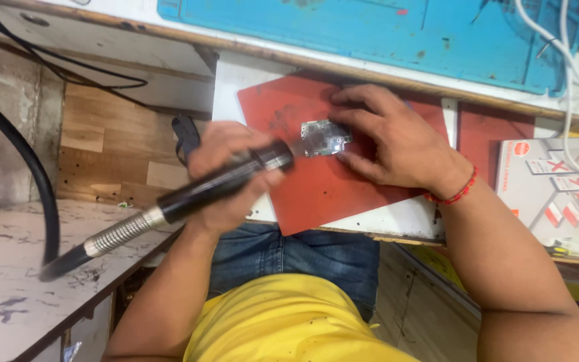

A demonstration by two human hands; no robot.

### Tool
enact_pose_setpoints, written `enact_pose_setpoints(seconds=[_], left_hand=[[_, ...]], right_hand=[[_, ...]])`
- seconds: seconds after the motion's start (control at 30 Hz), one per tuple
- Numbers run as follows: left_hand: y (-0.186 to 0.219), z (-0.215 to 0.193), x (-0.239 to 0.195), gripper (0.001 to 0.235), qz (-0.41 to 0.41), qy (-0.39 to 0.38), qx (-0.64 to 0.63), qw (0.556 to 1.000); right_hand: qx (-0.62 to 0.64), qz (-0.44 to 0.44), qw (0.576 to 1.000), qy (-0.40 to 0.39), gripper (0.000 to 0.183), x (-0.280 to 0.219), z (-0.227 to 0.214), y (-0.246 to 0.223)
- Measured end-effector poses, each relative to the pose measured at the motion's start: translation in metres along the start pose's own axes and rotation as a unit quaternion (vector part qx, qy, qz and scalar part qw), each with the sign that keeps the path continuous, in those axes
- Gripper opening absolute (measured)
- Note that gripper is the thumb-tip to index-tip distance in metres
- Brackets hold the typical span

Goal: The person uses a hot air rework station to heat a small circuit board placed on a red mat. They hold the board steady with one hand while directing the hot air nozzle with the other, repeatedly moving the tool over the components.

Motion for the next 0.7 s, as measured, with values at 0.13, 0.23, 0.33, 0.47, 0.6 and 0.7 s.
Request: enact_pose_setpoints(seconds=[0.13,0.23,0.33,0.47,0.6,0.7], left_hand=[[-0.002,0.001,-0.004,0.037,-0.006,0.005,0.063,0.998],[-0.004,-0.007,-0.002,0.036,-0.038,0.031,0.046,0.998],[0.002,-0.001,-0.001,0.035,-0.019,-0.004,0.032,0.999],[-0.006,-0.007,0.0,0.029,-0.058,0.026,0.019,0.998],[-0.002,0.0,-0.004,0.034,-0.009,-0.002,0.033,0.999],[-0.021,-0.012,-0.005,0.034,-0.096,0.066,-0.027,0.993]], right_hand=[[0.013,0.016,1.0,0.001,0.056,0.0,-0.001,0.003],[0.025,0.018,1.0,0.004,0.06,0.001,-0.002,0.002],[0.035,-0.005,0.999,0.018,0.065,0.002,-0.006,-0.005],[0.036,-0.002,0.999,0.015,0.062,0.003,-0.004,-0.001],[0.049,0.033,0.998,-0.001,0.057,-0.002,0.004,0.008],[0.043,0.021,0.999,0.007,0.054,-0.003,0.001,0.008]])
Point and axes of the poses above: each hand's wrist, its own x-axis towards the middle knuckle, its own z-axis out of the palm, y = z × x, the point moved 9 cm from there along x, towards the middle knuckle, and after that the axes turned 11 degrees about -z, right-handed, at the moved point
